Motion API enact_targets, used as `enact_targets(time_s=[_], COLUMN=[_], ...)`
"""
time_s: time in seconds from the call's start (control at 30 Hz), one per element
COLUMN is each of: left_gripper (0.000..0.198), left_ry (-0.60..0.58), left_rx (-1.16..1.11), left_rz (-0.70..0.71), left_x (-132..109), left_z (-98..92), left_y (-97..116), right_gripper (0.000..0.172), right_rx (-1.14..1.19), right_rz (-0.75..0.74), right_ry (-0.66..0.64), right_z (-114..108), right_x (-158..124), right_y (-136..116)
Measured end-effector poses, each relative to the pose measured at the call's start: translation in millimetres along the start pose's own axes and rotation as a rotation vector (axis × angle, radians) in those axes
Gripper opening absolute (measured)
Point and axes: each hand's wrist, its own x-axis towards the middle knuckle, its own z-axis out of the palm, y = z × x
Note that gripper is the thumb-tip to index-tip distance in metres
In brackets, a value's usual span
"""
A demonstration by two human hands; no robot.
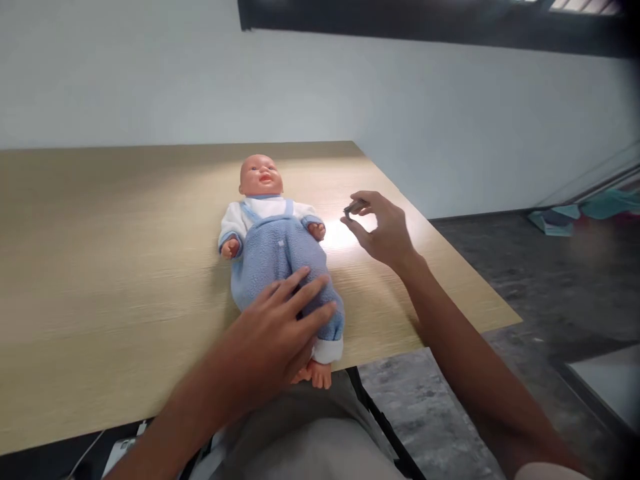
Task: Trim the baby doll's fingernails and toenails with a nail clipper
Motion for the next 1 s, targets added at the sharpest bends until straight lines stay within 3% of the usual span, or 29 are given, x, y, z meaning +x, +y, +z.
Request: enact_targets(time_s=[0.1,0.17,0.23,0.33,0.43,0.53,0.63,0.77,0.93,1.0], left_gripper=[0.029,0.027,0.019,0.015,0.018,0.018,0.016,0.015,0.013,0.012], left_ry=[0.034,0.103,0.261,0.41,0.509,0.654,0.73,0.754,0.731,0.741], left_rx=[-0.132,-0.155,-0.106,-0.12,-0.162,-0.205,-0.246,-0.308,-0.32,-0.325], left_rz=[-0.078,-0.097,-0.093,-0.026,-0.001,-0.065,-0.114,-0.13,-0.17,-0.172], left_x=[-27.5,-36.7,-40.2,-40.7,-41.5,-43.3,-43.8,-43.3,-42.0,-41.1], left_z=[12.9,28.5,44.6,61.5,68.8,74.1,78.6,77.9,73.6,73.2], left_y=[20.8,28.0,29.4,25.4,21.6,21.5,22.5,23.3,26.4,27.4], right_gripper=[0.033,0.035,0.037,0.038,0.043,0.046,0.048,0.056,0.053,0.054], right_rx=[-0.011,0.095,0.246,0.331,0.487,0.594,0.551,0.452,0.51,0.514], right_rz=[0.025,0.127,0.211,0.157,0.011,-0.041,-0.072,-0.199,-0.227,-0.211], right_ry=[0.039,0.103,0.115,0.07,0.188,0.365,0.379,0.281,0.459,0.47], right_z=[-23.2,-31.7,-32.4,-20.4,0.3,19.0,26.5,29.0,45.2,48.7], right_x=[-25.7,-53.0,-79.8,-106.5,-118.2,-127.0,-135.8,-139.6,-143.8,-148.6], right_y=[-41.5,-74.7,-104.5,-132.4,-142.1,-147.4,-154.1,-157.8,-152.7,-151.6])
